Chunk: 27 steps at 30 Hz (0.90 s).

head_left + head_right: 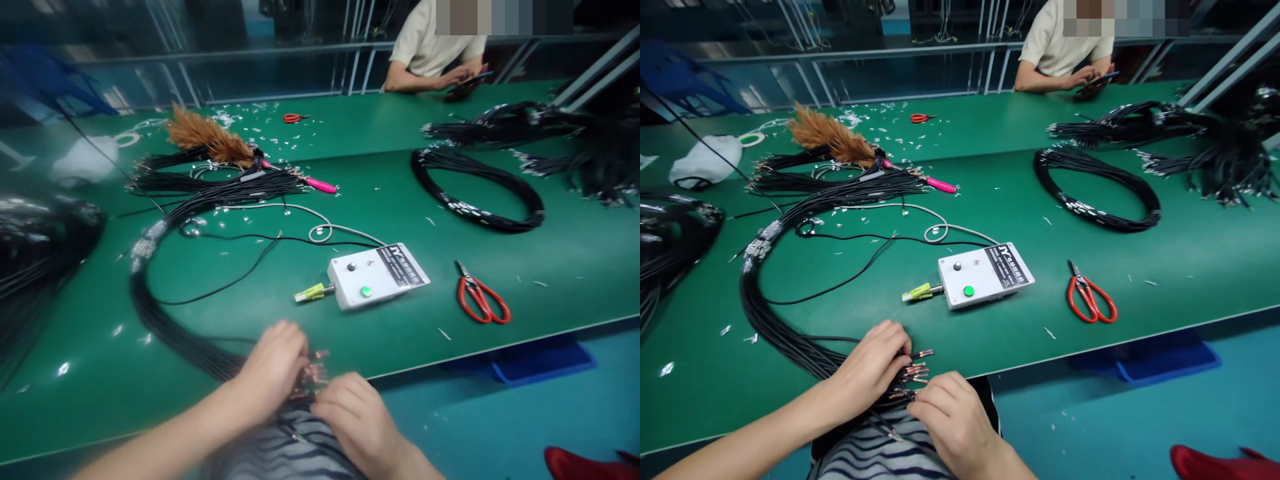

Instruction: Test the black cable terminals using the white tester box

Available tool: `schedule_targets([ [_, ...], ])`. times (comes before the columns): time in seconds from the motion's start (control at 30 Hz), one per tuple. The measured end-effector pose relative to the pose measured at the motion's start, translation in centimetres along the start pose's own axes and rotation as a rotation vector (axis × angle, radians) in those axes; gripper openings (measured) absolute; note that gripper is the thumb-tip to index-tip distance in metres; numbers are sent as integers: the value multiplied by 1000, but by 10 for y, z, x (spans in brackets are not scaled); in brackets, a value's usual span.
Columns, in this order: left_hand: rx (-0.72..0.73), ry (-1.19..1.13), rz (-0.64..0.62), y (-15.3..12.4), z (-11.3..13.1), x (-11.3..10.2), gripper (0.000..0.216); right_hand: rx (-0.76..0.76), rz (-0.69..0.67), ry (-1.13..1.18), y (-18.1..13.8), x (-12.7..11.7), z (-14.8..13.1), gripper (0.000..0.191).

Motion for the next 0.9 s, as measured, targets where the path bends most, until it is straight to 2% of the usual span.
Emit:
schedule_targets([
  [0.13,-69,-219,23,-7,-26,-16,15,8,-25,10,14,7,-5,21],
  [0.23,-135,-431,38,-11,-34,-26,12,28,7,70,25,-6,0,11],
  [0.33,-93,-472,41,-11,-22,-33,11,208,189,125,31,-31,25,12],
  [0.4,-46,-457,51,-11,-11,-37,13,355,251,159,31,-34,41,17],
  [0.47,-17,-441,81,-11,-5,-43,14,401,180,216,35,-23,44,24],
  [0.57,-9,-456,153,-12,-4,-55,14,272,-85,328,46,6,23,26],
  [0.63,-17,-493,186,-12,-5,-61,13,242,-181,427,49,14,15,22],
  [0.7,-39,-556,177,-10,-5,-61,13,382,-78,528,50,6,28,15],
  [0.8,-76,-652,119,-7,-5,-55,15,706,275,761,46,-10,62,16],
  [0.9,-92,-702,89,-5,-6,-48,17,850,499,1114,49,2,75,20],
])
Point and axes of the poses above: each hand's wrist, its own y-axis towards the middle knuckle, its own x-axis out of the palm, z = x × y, the point moved 9 cm from there along y, towards the middle knuckle, and after that the axes turned 12 degrees about -x, right-handed, at the moved point
